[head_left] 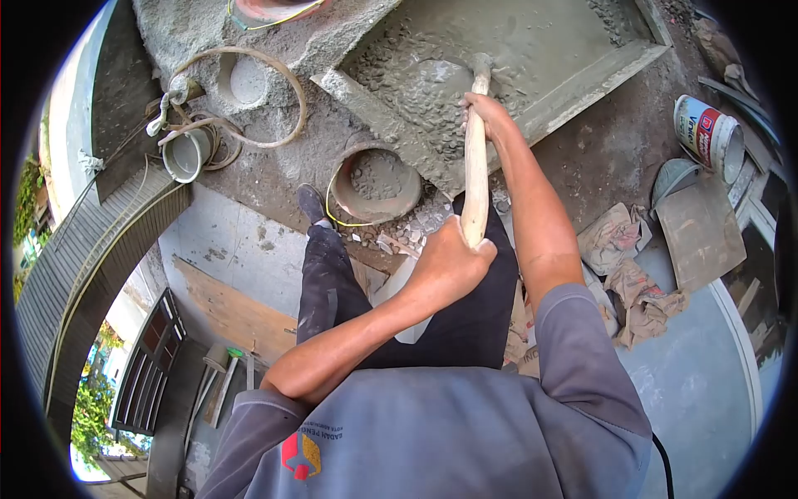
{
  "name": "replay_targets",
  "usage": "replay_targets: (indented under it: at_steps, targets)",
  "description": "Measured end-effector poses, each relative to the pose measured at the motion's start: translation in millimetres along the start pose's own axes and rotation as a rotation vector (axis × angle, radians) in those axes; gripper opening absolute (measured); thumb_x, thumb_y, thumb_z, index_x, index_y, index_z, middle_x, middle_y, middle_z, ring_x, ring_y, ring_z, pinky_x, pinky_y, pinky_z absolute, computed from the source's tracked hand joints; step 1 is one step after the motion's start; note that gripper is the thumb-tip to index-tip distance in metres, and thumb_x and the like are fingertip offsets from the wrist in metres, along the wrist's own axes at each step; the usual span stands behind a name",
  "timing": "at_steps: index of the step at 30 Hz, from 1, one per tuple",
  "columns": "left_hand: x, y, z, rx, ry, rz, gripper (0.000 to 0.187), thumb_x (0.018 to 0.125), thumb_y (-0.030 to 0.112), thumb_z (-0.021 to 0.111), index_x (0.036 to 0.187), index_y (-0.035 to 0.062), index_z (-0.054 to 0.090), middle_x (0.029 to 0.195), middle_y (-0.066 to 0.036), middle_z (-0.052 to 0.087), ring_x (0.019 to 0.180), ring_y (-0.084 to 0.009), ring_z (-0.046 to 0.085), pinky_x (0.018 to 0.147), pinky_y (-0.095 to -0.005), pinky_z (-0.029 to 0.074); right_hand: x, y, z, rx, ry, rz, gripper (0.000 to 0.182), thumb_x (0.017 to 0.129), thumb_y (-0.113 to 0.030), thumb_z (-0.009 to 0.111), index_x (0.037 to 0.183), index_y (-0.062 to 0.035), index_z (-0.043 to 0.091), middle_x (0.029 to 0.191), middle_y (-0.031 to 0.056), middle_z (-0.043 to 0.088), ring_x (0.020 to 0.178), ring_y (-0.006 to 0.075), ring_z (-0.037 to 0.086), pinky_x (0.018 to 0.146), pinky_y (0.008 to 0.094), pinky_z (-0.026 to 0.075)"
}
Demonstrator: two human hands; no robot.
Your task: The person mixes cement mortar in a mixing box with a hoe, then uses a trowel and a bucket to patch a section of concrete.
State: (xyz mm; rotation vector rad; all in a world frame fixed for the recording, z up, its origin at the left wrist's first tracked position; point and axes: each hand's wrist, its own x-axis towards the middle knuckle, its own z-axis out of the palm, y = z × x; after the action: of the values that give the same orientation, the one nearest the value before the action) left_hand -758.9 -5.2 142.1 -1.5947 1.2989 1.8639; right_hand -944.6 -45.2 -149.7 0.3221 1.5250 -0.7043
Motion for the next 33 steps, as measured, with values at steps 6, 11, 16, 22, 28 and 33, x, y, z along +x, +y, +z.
replay_targets:
  at_steps: [6, 11, 16, 22, 28, 33]
  targets:
    - [-5, 47, 11, -0.05, -0.087, 0.059, 0.037, 0.082, 0.023, 0.062, 0.099, -0.0094, 0.052, 0.086, -0.026, 0.063, 0.081, -0.0337, 0.065, 0.076, -0.0442, 0.049, -2, -19, -31, 0.145, -0.098, 0.083, 0.013, 0.085, -0.01, 0.06, 0.084, -0.0057, 0.047, 0.062, 0.004, 0.046, 0.045, 0.0165, 0.045, 0.041, 0.035, 0.045]
    - [-17, 80, 14, -0.113, -0.186, 0.124, 0.041, 0.083, 0.024, 0.061, 0.1, -0.0116, 0.051, 0.088, -0.03, 0.062, 0.083, -0.0371, 0.065, 0.077, -0.0453, 0.049, -52, -47, -38, 0.172, -0.056, 0.015, 0.018, 0.083, -0.008, 0.062, 0.083, -0.007, 0.044, 0.059, 0.0037, 0.045, 0.042, 0.0165, 0.044, 0.04, 0.033, 0.045]
    - [-42, 94, 8, -0.129, -0.234, 0.198, 0.047, 0.083, 0.025, 0.061, 0.102, -0.016, 0.048, 0.088, -0.034, 0.062, 0.087, -0.0408, 0.068, 0.078, -0.0465, 0.052, -113, -64, -33, 0.244, -0.057, -0.051, 0.02, 0.083, -0.005, 0.063, 0.088, -0.0071, 0.043, 0.059, 0.0037, 0.045, 0.043, 0.0153, 0.045, 0.039, 0.0309, 0.044]
    - [-105, 79, -9, -0.13, -0.294, 0.293, 0.05, 0.083, 0.025, 0.063, 0.1, -0.0187, 0.045, 0.083, -0.036, 0.062, 0.081, -0.0426, 0.069, 0.072, -0.0457, 0.055, -153, -45, -24, 0.235, -0.116, -0.107, 0.013, 0.09, -0.008, 0.064, 0.09, -0.0078, 0.051, 0.065, -0.0006, 0.048, 0.049, 0.0086, 0.046, 0.043, 0.0231, 0.042]
    - [-187, 20, -78, -0.037, -0.457, 0.191, 0.048, 0.084, 0.025, 0.065, 0.103, -0.0144, 0.045, 0.084, -0.034, 0.062, 0.081, -0.0416, 0.068, 0.072, -0.0448, 0.053, -190, 21, 15, 0.385, -0.13, -0.008, 0.018, 0.084, -0.006, 0.061, 0.086, -0.0094, 0.043, 0.059, 0.0022, 0.044, 0.046, 0.0139, 0.042, 0.043, 0.029, 0.041]
    - [-229, -81, -174, 0.14, -0.523, 0.181, 0.048, 0.083, 0.026, 0.068, 0.111, -0.0071, 0.046, 0.088, -0.029, 0.064, 0.083, -0.0395, 0.067, 0.075, -0.0458, 0.05, -231, 107, 96, 0.494, -0.034, -0.039, 0.014, 0.082, -0.012, 0.06, 0.082, -0.0096, 0.046, 0.06, 0.0038, 0.044, 0.049, 0.0172, 0.044, 0.047, 0.0344, 0.044]
